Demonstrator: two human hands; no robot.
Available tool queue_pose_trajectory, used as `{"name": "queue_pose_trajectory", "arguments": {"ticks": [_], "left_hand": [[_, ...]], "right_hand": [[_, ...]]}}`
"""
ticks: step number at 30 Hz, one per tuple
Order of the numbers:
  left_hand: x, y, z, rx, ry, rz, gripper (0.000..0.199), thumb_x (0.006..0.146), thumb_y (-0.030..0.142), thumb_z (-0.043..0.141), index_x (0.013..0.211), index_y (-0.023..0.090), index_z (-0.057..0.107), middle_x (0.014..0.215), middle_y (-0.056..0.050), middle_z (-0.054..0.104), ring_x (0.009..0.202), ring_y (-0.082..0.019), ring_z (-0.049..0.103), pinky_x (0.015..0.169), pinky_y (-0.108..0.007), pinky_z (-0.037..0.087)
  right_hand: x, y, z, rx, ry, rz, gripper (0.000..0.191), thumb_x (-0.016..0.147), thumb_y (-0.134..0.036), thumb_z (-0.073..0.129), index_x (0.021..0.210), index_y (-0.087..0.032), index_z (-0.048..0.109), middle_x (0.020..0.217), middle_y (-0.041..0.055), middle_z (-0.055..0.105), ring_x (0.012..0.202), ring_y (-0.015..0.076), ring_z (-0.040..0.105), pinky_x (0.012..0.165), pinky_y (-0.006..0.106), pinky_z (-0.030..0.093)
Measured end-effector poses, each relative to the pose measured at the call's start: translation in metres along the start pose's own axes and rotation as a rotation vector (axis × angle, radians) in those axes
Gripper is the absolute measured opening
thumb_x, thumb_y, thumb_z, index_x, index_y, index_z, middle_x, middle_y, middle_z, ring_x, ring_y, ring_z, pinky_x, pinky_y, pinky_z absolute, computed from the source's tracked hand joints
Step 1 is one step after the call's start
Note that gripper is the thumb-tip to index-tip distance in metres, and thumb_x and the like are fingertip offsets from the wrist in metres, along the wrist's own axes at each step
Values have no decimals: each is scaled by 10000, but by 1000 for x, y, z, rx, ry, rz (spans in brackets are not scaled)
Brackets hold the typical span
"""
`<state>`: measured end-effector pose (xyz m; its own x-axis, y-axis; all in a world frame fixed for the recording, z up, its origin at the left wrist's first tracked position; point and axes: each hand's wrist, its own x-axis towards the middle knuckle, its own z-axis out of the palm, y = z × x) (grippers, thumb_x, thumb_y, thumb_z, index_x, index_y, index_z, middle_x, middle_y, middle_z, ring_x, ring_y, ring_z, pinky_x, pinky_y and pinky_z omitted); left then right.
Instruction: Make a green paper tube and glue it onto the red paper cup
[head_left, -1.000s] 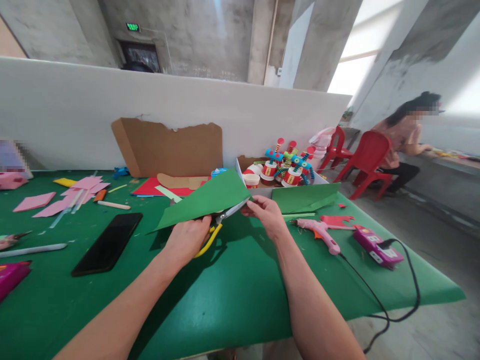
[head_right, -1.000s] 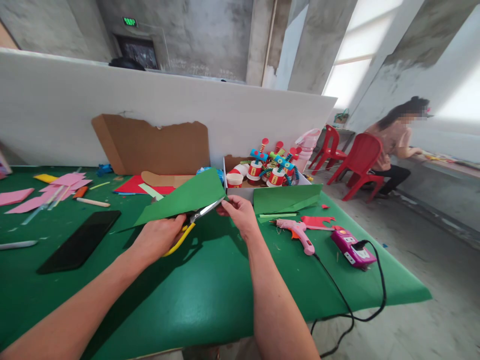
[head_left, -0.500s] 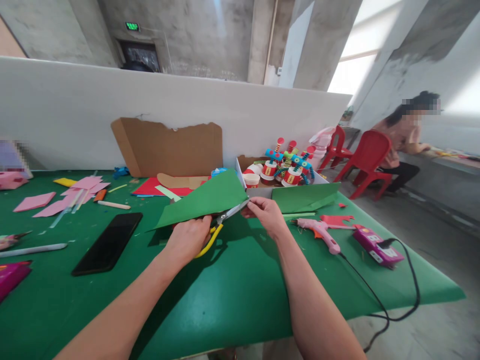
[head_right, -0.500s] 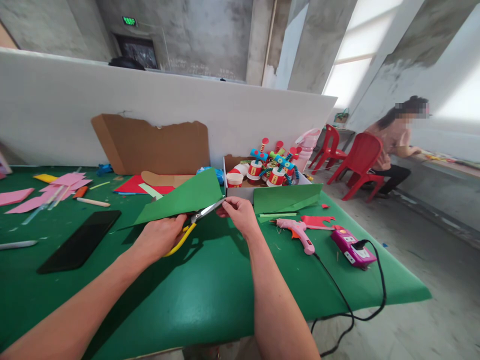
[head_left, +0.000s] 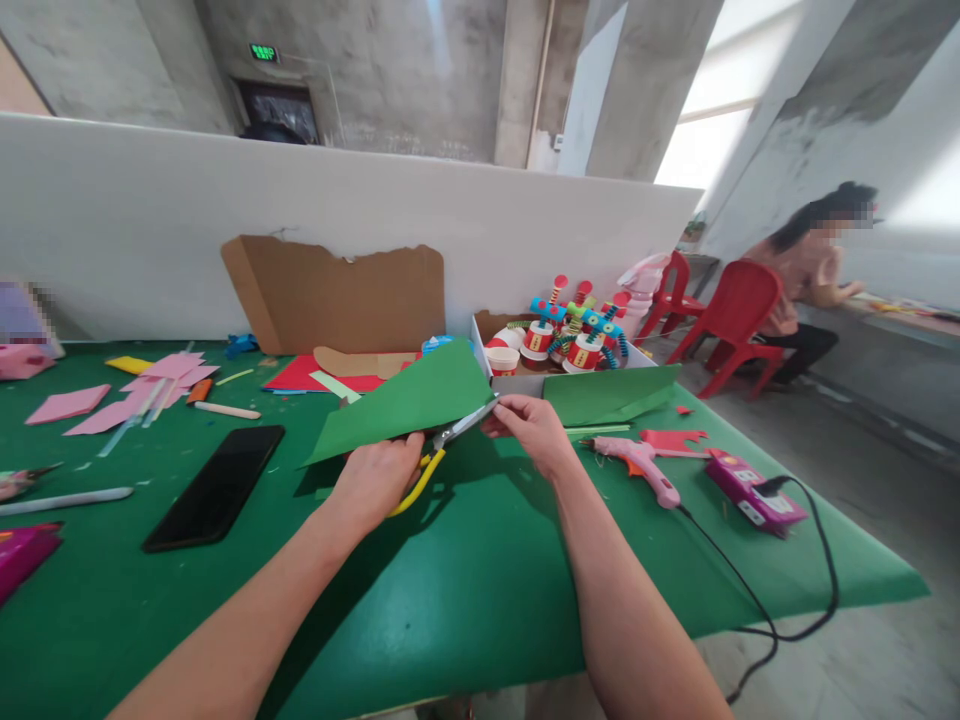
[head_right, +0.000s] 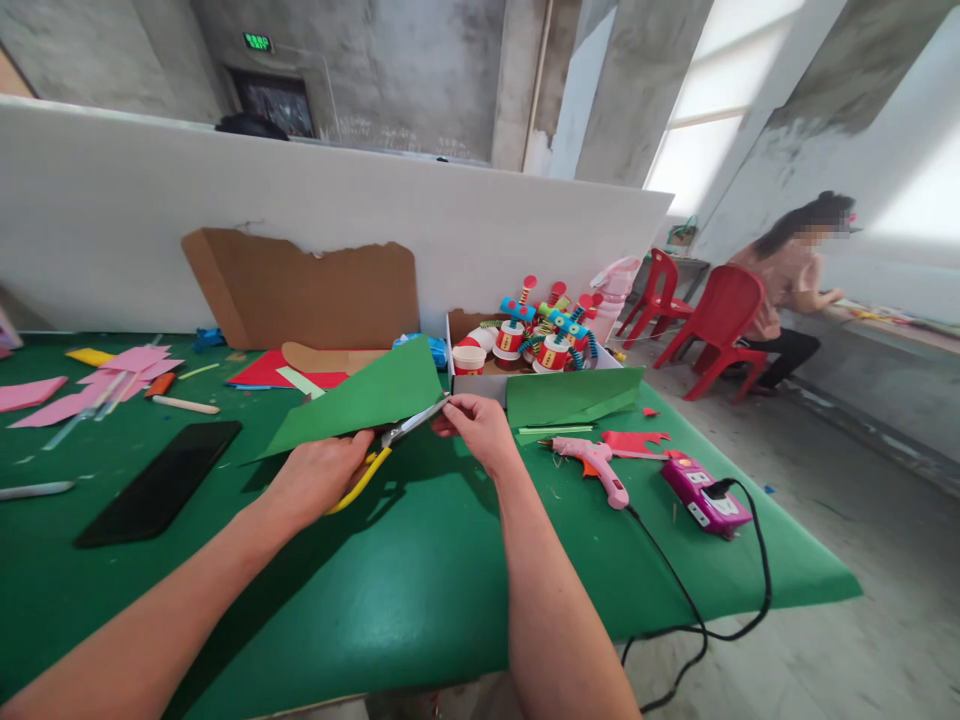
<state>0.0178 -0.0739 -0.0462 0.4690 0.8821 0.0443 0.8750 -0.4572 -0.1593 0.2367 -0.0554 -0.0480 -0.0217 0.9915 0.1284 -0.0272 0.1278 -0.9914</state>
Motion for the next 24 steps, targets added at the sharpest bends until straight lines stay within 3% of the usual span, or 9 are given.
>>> {"name": "queue_pose_trajectory", "arguments": {"ticks": [15, 24], "left_hand": [[0, -3, 1, -71, -22, -1, 248, 912, 241, 375, 1078, 152, 536, 876, -137, 711, 802, -310, 691, 622, -350, 496], [-14, -21, -45, -316, 45, -242, 201, 842, 423, 433, 862, 239, 511, 711, -10, 638, 644, -197, 597, 518, -251, 273]], "right_hand": [[2, -1, -1, 56, 52, 23, 245, 627, -397, 758, 742, -184, 714, 639, -1, 707, 617, 161, 674, 636, 288, 573], [5, 0, -7, 174, 154, 82, 285, 555, -411, 783, 683, -182, 673, 572, 2, 675, 556, 144, 645, 564, 249, 530]]}}
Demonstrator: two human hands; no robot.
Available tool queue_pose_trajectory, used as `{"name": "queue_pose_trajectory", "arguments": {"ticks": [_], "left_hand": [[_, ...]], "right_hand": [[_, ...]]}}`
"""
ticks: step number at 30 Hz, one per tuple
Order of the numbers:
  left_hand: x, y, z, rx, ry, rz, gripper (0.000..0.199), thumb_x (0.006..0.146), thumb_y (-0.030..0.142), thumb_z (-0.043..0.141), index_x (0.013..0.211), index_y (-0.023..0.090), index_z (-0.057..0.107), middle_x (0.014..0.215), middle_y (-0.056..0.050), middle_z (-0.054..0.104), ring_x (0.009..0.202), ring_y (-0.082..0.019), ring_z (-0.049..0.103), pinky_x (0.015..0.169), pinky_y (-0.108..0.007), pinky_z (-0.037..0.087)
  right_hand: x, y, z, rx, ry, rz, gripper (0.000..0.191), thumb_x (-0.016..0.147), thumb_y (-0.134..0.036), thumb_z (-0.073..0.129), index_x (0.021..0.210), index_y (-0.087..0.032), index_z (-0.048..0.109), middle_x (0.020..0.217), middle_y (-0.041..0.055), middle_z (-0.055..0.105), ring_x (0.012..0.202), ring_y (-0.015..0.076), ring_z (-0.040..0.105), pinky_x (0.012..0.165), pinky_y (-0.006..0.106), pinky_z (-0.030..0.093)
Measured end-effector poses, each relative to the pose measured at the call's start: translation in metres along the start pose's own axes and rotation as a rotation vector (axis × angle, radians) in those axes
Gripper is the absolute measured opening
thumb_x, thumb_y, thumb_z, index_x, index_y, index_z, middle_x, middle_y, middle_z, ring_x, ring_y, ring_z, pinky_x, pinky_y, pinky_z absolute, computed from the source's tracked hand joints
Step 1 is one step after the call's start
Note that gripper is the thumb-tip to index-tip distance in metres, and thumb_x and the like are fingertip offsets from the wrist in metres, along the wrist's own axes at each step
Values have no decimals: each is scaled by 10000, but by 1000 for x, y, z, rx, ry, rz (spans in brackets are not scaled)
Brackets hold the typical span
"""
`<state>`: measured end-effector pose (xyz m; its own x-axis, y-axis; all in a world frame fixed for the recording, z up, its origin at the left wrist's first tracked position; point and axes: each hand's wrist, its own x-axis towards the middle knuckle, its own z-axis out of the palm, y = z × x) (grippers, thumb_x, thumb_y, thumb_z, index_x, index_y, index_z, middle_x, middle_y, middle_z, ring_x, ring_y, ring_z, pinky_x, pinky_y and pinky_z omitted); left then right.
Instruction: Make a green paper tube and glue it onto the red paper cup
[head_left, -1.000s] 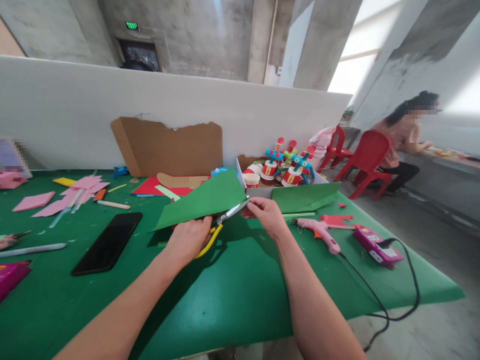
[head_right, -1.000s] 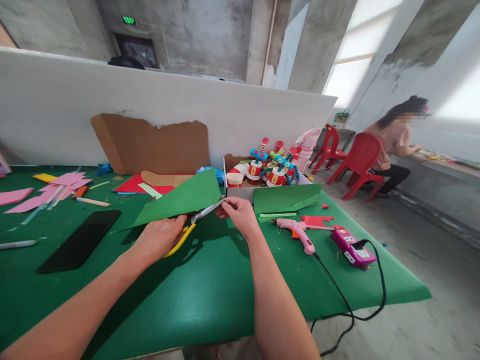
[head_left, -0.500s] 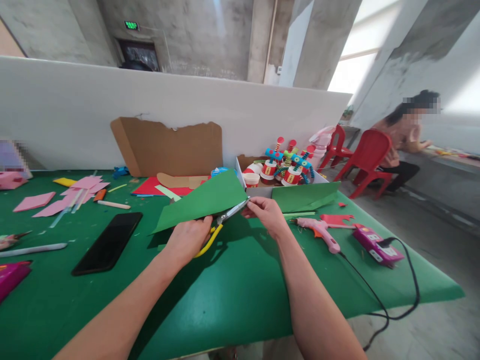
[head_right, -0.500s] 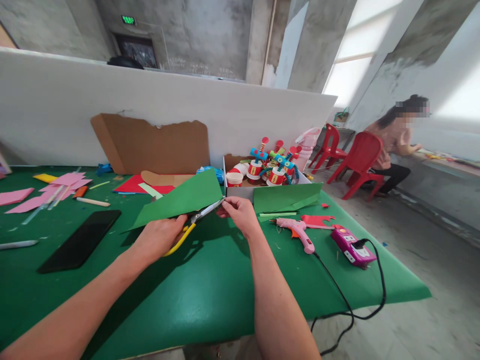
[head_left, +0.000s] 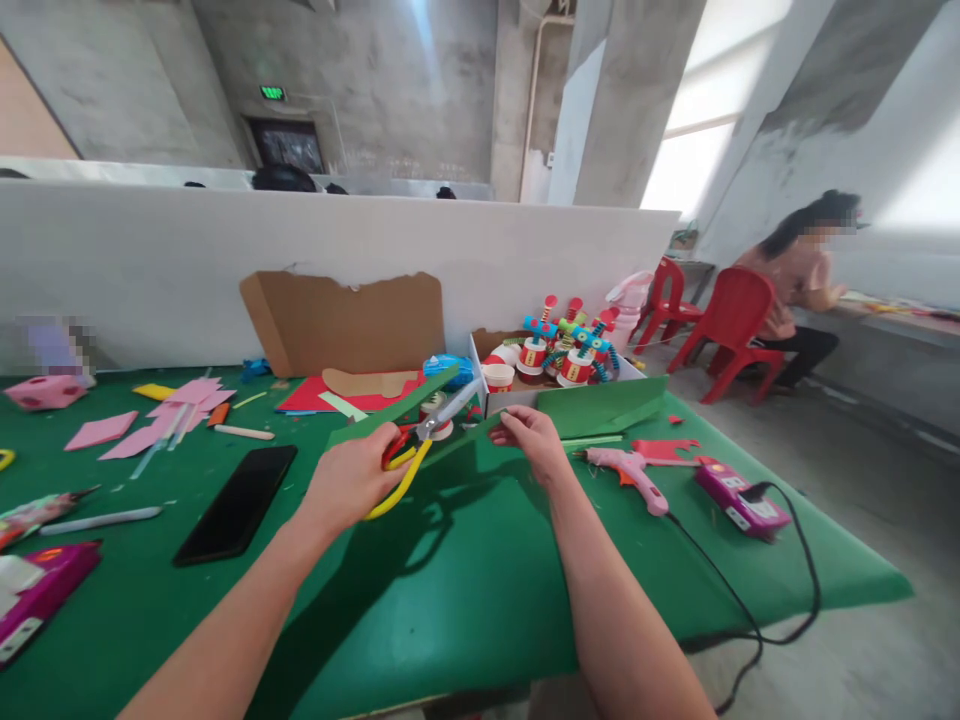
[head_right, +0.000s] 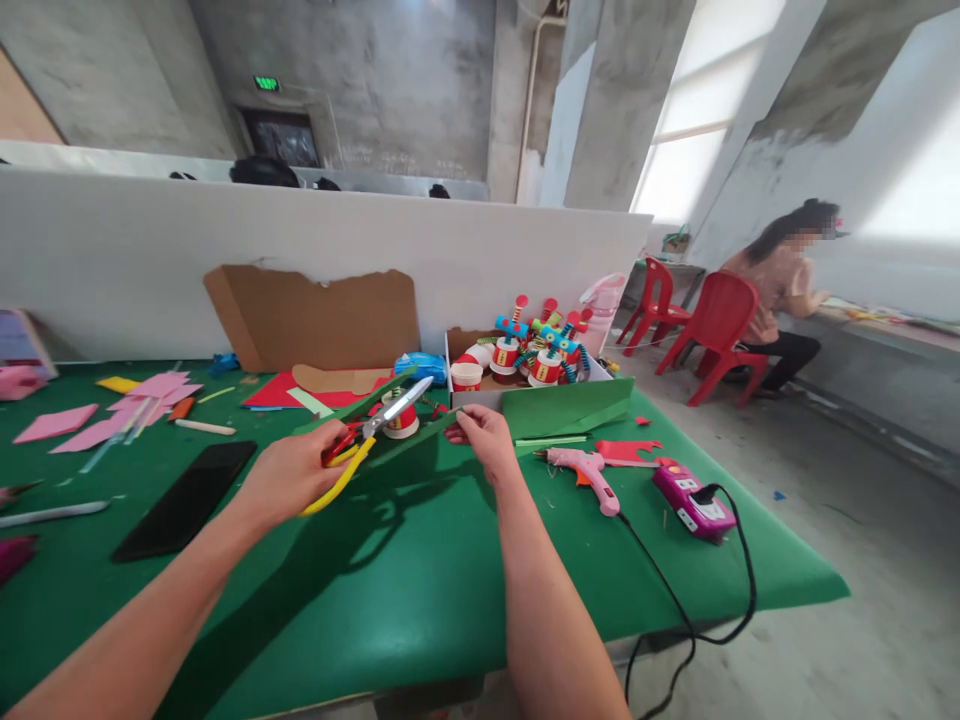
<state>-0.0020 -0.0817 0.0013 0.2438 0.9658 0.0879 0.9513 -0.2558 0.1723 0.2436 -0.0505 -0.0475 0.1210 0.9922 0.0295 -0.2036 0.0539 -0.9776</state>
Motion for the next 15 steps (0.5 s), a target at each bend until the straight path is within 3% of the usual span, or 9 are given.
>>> {"name": "queue_pose_trajectory", "arguments": {"ticks": [4, 8, 11, 15], "left_hand": [[-25, -20, -10, -117, 9, -167, 279, 803, 509, 456, 805, 237, 515, 668, 8, 610, 594, -173, 540, 526, -247, 273], [-63, -43, 1, -224, -23, -305, 312, 795, 520, 455, 841, 229, 558, 715, 12, 649, 622, -159, 555, 557, -233, 323], [-91, -52, 10, -129, -70, -407, 258, 830, 446, 440, 869, 225, 567, 738, -4, 671, 659, -171, 596, 570, -235, 336], [-108, -42, 13, 30, -188, -306, 181, 849, 349, 442, 882, 233, 576, 814, -32, 697, 740, -197, 642, 602, -252, 354]], "right_hand": [[1, -2, -1, 22, 28, -15, 287, 547, -408, 784, 677, -189, 652, 581, -6, 673, 561, 139, 633, 567, 248, 522], [-3, -13, -2, 161, 48, -147, 286, 585, -421, 771, 672, -208, 601, 649, -4, 697, 605, 160, 645, 620, 297, 545], [-13, -33, -7, 318, 54, -266, 272, 620, -400, 762, 709, -220, 578, 675, -11, 698, 631, 169, 655, 649, 325, 552], [-27, -67, -11, 439, -7, -267, 169, 729, -318, 716, 785, -233, 581, 633, -52, 615, 563, 104, 599, 547, 227, 519]]}}
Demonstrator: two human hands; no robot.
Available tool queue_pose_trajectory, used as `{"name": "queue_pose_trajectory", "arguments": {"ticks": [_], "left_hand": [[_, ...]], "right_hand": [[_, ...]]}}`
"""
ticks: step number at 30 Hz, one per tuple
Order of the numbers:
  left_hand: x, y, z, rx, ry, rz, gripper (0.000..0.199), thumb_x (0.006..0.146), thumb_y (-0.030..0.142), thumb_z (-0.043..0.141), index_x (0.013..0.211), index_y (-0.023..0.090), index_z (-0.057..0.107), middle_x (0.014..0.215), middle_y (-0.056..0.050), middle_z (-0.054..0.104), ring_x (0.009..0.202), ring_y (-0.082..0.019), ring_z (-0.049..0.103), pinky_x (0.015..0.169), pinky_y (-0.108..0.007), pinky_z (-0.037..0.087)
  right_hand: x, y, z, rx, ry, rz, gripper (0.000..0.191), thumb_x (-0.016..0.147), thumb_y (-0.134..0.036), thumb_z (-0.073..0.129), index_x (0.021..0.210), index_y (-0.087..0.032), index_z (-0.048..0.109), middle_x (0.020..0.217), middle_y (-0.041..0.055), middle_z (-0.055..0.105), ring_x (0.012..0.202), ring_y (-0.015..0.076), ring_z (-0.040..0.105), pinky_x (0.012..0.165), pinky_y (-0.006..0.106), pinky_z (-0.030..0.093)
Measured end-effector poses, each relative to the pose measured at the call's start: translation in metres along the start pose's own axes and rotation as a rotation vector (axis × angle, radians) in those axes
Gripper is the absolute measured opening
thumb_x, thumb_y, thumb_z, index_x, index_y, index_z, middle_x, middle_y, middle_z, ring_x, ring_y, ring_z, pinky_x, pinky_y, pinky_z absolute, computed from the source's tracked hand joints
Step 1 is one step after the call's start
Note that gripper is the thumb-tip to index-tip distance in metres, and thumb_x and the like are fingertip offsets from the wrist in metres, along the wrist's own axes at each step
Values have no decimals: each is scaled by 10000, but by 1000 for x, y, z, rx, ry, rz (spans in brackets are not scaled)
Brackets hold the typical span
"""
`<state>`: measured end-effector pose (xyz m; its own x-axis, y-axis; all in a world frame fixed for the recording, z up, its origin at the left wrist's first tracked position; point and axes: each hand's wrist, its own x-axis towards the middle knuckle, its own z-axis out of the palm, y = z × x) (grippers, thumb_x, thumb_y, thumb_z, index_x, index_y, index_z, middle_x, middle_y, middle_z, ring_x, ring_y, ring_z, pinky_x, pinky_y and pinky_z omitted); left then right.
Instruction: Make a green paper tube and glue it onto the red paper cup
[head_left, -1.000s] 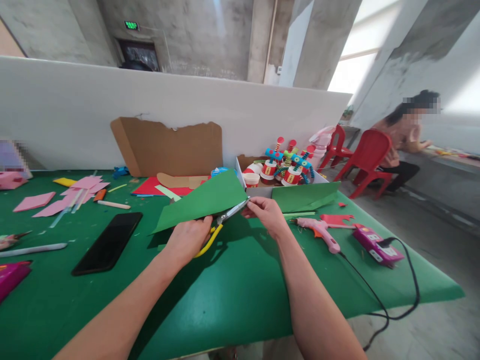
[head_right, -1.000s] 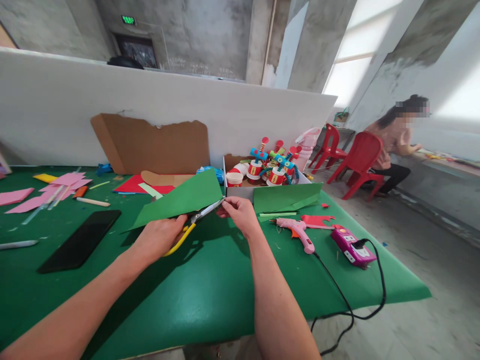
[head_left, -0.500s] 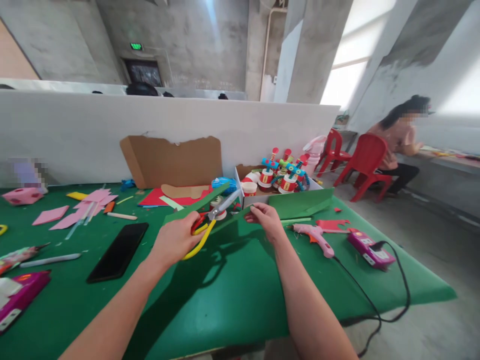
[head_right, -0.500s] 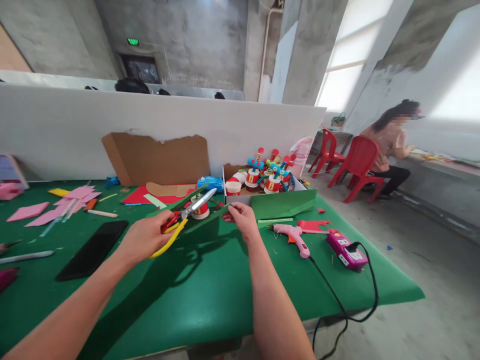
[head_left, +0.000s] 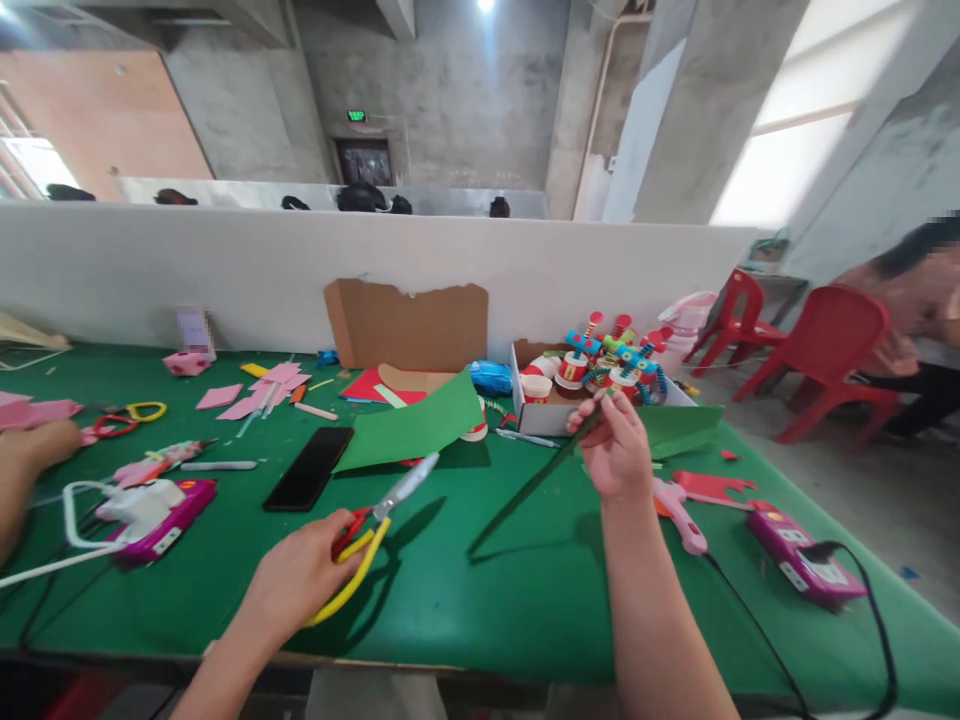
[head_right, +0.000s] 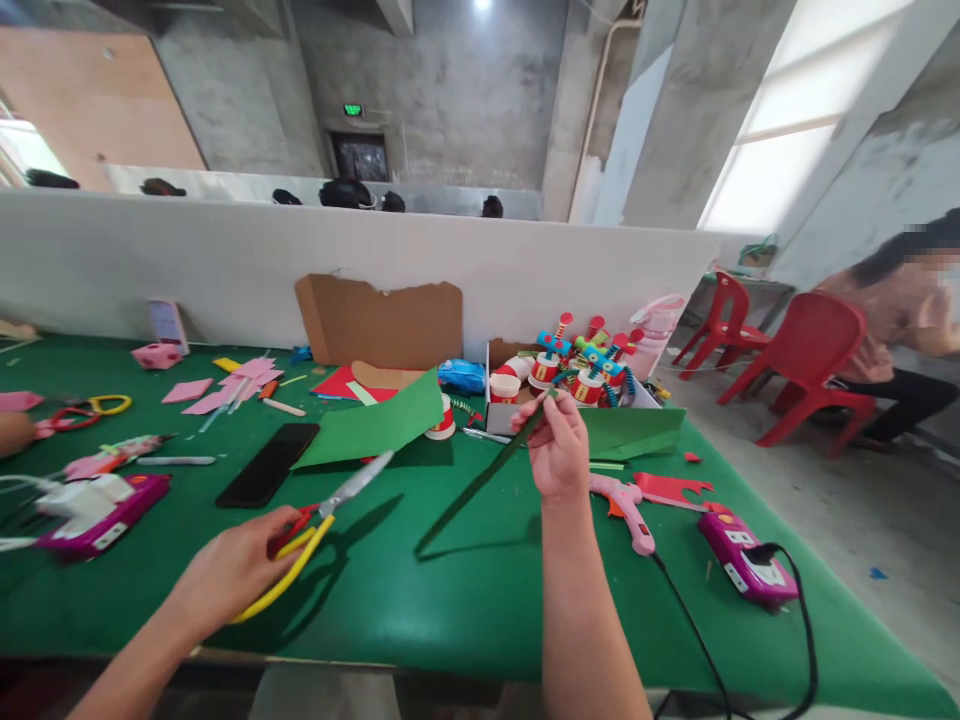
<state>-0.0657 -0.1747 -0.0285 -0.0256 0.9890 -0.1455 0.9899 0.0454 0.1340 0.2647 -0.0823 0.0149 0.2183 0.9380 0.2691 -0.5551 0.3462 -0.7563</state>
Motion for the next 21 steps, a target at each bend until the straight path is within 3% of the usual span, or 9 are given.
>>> {"name": "queue_pose_trajectory", "arguments": {"ticks": [3, 5, 10, 13, 15, 16, 18, 19, 21], "left_hand": [[0, 19, -1, 55, -85, 131, 176, 826, 334, 470, 884, 238, 605, 833, -48, 702, 778, -223, 655, 616, -270, 380], [5, 30, 1, 78, -106, 158, 198, 818, 341, 487, 912, 231, 623, 866, -68, 705, 808, -242, 662, 632, -283, 407], [19, 27, 8, 78, -35, 190, 281, 814, 271, 508, 1058, 186, 620, 992, -125, 689, 969, -284, 633, 782, -357, 469], [20, 32, 7, -141, 102, 258, 321, 851, 287, 474, 1122, 172, 602, 1135, -141, 640, 1115, -293, 557, 946, -426, 421], [18, 53, 7, -466, 127, 254, 409, 896, 372, 423, 1231, 164, 531, 1227, -148, 597, 1159, -271, 535, 990, -429, 403], [17, 68, 8, -688, 71, 256, 472, 902, 425, 417, 1299, 174, 465, 1260, -139, 584, 1141, -238, 555, 974, -396, 426], [14, 101, 15, -1074, -188, 302, 555, 851, 486, 500, 1306, 178, 425, 1159, -113, 634, 950, -187, 643, 826, -324, 500], [11, 117, 20, -1194, -332, 323, 550, 835, 510, 520, 1260, 168, 452, 1027, -85, 670, 781, -156, 660, 723, -293, 507], [5, 138, 31, -1303, -516, 291, 532, 811, 616, 485, 1065, 151, 522, 645, 7, 623, 438, -93, 515, 474, -229, 410]], "right_hand": [[0, -8, 9, 136, -59, 146, 95, 801, -258, 668, 806, -234, 577, 583, -85, 480, 442, 47, 461, 412, 134, 435], [0, 1, 11, 211, -66, 273, 94, 823, -213, 646, 771, -225, 568, 580, -85, 442, 418, 39, 411, 382, 113, 421], [-10, 45, 1, 218, 167, 425, 120, 764, -114, 673, 727, -203, 602, 625, -45, 550, 484, 59, 512, 477, 152, 535], [-25, 57, -2, 188, 292, 389, 118, 720, -132, 721, 752, -208, 636, 693, -24, 622, 536, 78, 559, 511, 189, 557], [-36, 61, 5, 177, 303, 369, 131, 701, -172, 753, 764, -215, 647, 686, -27, 627, 553, 82, 564, 512, 193, 546], [-42, 62, 11, 171, 289, 366, 140, 695, -201, 767, 767, -214, 649, 676, -29, 624, 555, 80, 562, 511, 189, 536], [-52, 66, 23, 151, 237, 362, 177, 690, -278, 785, 782, -211, 649, 669, -29, 621, 557, 79, 559, 516, 189, 521], [-56, 68, 28, 133, 208, 355, 202, 693, -321, 784, 790, -211, 645, 673, -27, 623, 561, 85, 563, 523, 201, 522], [-61, 70, 32, 88, 173, 330, 252, 700, -395, 770, 807, -210, 637, 687, -18, 633, 566, 101, 572, 540, 234, 526]]}}
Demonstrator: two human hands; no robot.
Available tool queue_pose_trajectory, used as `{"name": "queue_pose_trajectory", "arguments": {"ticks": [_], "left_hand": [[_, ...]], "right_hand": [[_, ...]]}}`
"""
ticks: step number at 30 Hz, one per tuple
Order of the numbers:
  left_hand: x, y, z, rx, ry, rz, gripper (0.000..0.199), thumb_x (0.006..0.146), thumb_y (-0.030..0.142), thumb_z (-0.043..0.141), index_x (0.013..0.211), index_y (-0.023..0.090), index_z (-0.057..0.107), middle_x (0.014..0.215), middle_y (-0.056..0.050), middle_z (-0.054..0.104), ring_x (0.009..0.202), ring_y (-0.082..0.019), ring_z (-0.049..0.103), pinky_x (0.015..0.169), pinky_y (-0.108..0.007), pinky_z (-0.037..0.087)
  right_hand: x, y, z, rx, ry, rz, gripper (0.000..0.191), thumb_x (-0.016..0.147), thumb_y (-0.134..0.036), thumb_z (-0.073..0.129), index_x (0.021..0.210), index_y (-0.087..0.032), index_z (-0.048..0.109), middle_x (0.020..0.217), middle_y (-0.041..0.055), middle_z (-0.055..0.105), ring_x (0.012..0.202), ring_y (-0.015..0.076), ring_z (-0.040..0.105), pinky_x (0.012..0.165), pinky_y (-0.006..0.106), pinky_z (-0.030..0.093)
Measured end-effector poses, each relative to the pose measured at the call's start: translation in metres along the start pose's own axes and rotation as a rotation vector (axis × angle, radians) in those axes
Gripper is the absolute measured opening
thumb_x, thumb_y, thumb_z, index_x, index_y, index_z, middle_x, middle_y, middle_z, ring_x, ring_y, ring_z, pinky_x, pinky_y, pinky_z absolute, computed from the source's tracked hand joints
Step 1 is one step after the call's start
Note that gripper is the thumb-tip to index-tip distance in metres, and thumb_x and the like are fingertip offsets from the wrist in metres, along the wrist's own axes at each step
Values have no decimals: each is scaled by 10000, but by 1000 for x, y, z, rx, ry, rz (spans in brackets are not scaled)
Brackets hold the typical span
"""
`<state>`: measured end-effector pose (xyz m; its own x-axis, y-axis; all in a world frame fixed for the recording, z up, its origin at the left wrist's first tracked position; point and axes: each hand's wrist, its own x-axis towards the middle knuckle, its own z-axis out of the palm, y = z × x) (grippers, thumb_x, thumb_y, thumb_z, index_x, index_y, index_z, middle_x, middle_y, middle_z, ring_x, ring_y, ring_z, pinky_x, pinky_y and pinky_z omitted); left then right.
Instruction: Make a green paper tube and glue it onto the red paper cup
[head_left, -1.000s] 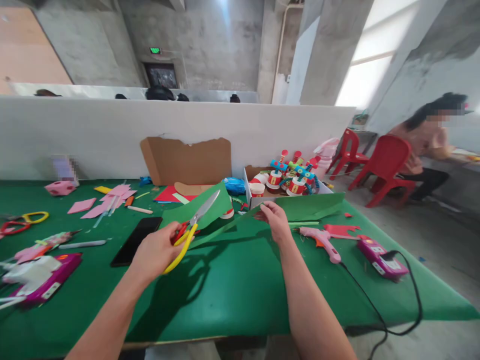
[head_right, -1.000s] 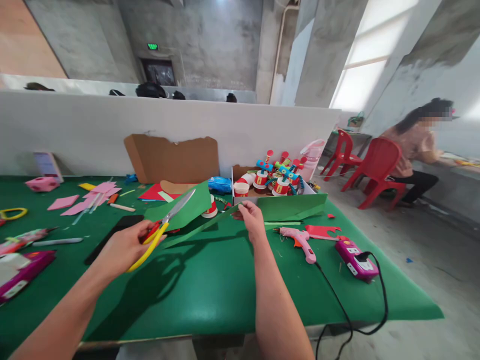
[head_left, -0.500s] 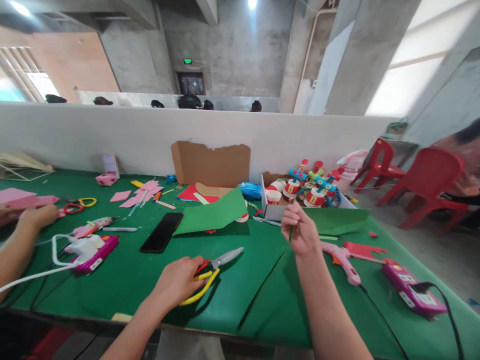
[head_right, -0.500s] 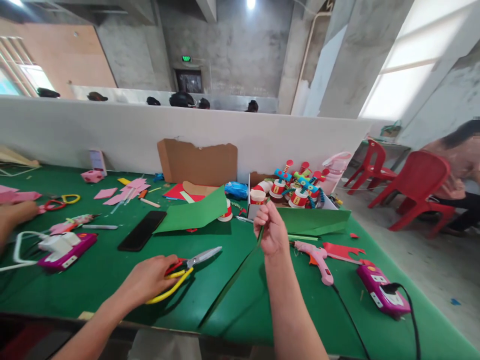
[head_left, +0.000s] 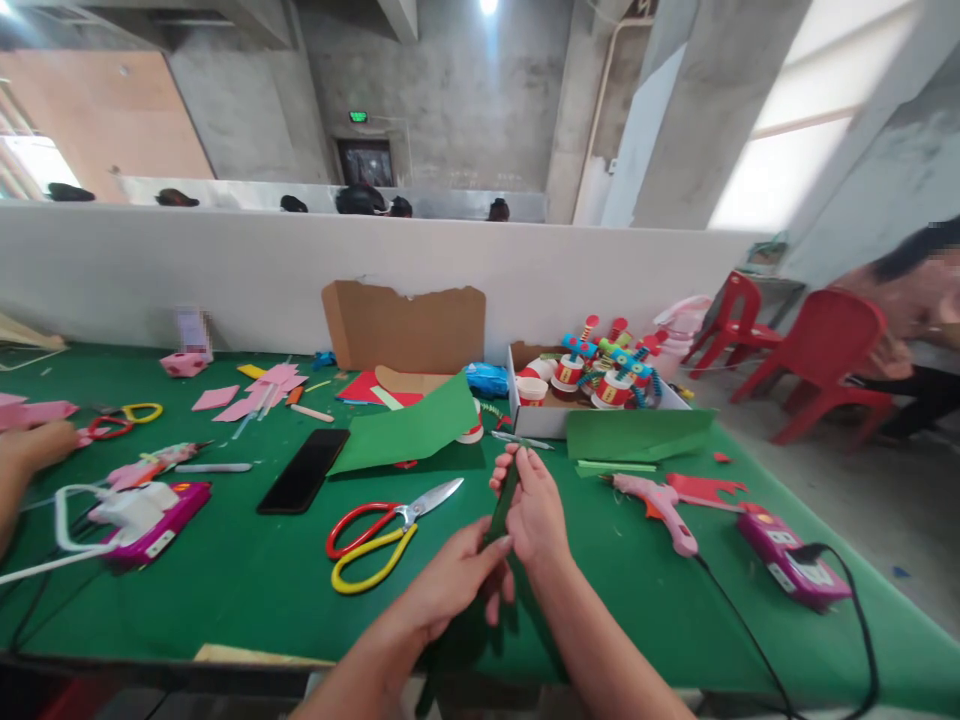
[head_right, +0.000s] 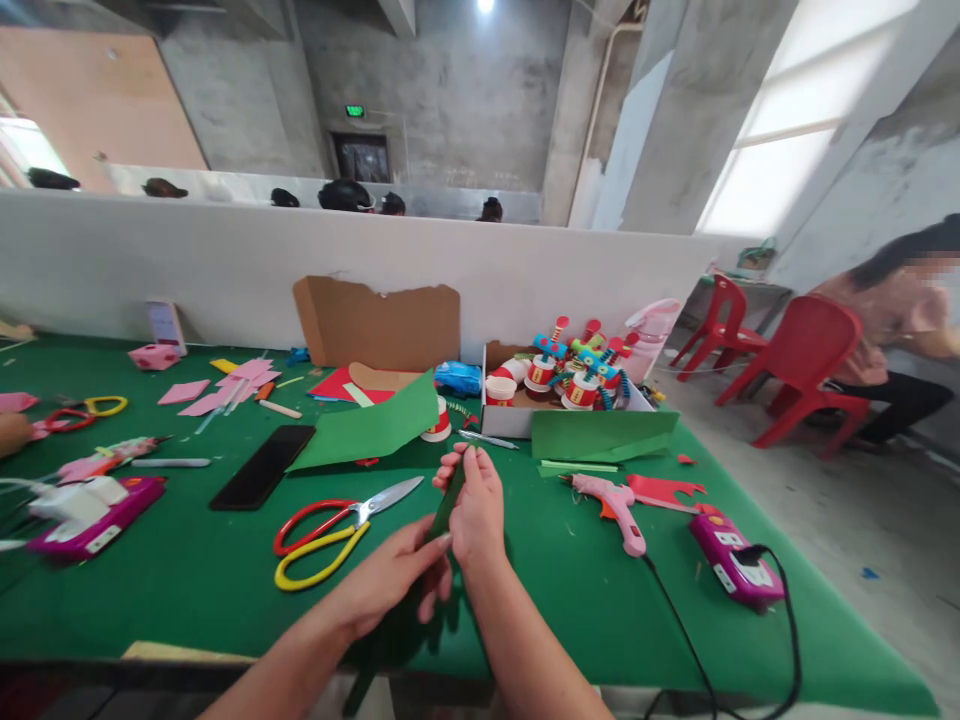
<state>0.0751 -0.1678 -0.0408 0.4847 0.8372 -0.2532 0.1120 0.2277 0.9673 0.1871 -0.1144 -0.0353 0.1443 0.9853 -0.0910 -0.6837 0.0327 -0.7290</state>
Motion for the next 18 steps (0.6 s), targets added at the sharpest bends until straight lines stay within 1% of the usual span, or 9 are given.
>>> {"name": "queue_pose_trajectory", "arguments": {"ticks": [1, 3, 6, 9, 11, 13, 14, 15, 18], "left_hand": [[0, -4, 7, -29, -18, -40, 531, 793, 656, 473, 964, 156, 531, 526, 49, 546, 361, -71, 417, 412, -209, 345], [-7, -12, 10, -36, -44, -113, 538, 760, 707, 461, 832, 176, 508, 419, 91, 436, 315, -54, 304, 361, -188, 259], [-25, -19, -1, 1, -160, -217, 550, 729, 738, 457, 787, 191, 481, 409, 85, 451, 312, -54, 308, 352, -183, 244], [-41, -18, -15, 47, -227, -264, 584, 700, 779, 436, 770, 200, 461, 439, 67, 490, 343, -61, 347, 376, -188, 280], [-48, -14, -23, 108, -221, -249, 600, 705, 794, 410, 766, 200, 463, 474, 58, 503, 379, -65, 371, 409, -191, 309], [-51, -10, -30, 200, -198, -225, 610, 722, 797, 377, 773, 198, 474, 512, 52, 509, 407, -69, 391, 435, -197, 319], [-51, -8, -33, 251, -181, -213, 613, 730, 796, 361, 783, 197, 482, 534, 48, 512, 419, -72, 403, 444, -200, 319], [-51, -6, -35, 300, -161, -201, 615, 738, 792, 347, 796, 197, 490, 554, 44, 516, 431, -75, 413, 450, -203, 317], [-49, -2, -38, 416, -112, -159, 591, 768, 759, 330, 815, 197, 504, 603, 32, 518, 478, -92, 442, 468, -210, 329]], "right_hand": [[0, -1, -2, -18, -3, -19, 273, 696, -419, 767, 805, -208, 633, 689, -14, 637, 568, 107, 575, 546, 247, 526], [5, -10, -13, -37, 7, -68, 300, 672, -440, 778, 787, -204, 631, 684, -10, 641, 575, 115, 580, 556, 259, 522], [21, -37, -38, -104, 12, -133, 312, 635, -441, 797, 761, -200, 644, 677, -4, 647, 602, 129, 594, 565, 268, 518], [45, -75, -61, -306, 23, -184, 308, 641, -454, 774, 765, -194, 664, 659, -3, 645, 604, 129, 594, 537, 249, 494], [65, -101, -72, -449, 94, -263, 292, 624, -432, 781, 735, -190, 663, 584, -36, 594, 533, 94, 537, 457, 197, 427], [85, -126, -79, -506, 214, -316, 287, 593, -407, 802, 665, -194, 624, 475, -76, 491, 419, 68, 434, 377, 182, 352], [94, -137, -82, -512, 242, -329, 288, 594, -400, 802, 646, -196, 605, 443, -89, 447, 390, 63, 398, 357, 179, 333], [102, -146, -85, -516, 262, -347, 285, 601, -390, 799, 637, -199, 591, 428, -98, 420, 379, 58, 381, 355, 174, 335], [119, -164, -94, -544, 321, -412, 274, 609, -346, 793, 636, -198, 564, 461, -88, 476, 408, 57, 432, 403, 173, 411]]}}
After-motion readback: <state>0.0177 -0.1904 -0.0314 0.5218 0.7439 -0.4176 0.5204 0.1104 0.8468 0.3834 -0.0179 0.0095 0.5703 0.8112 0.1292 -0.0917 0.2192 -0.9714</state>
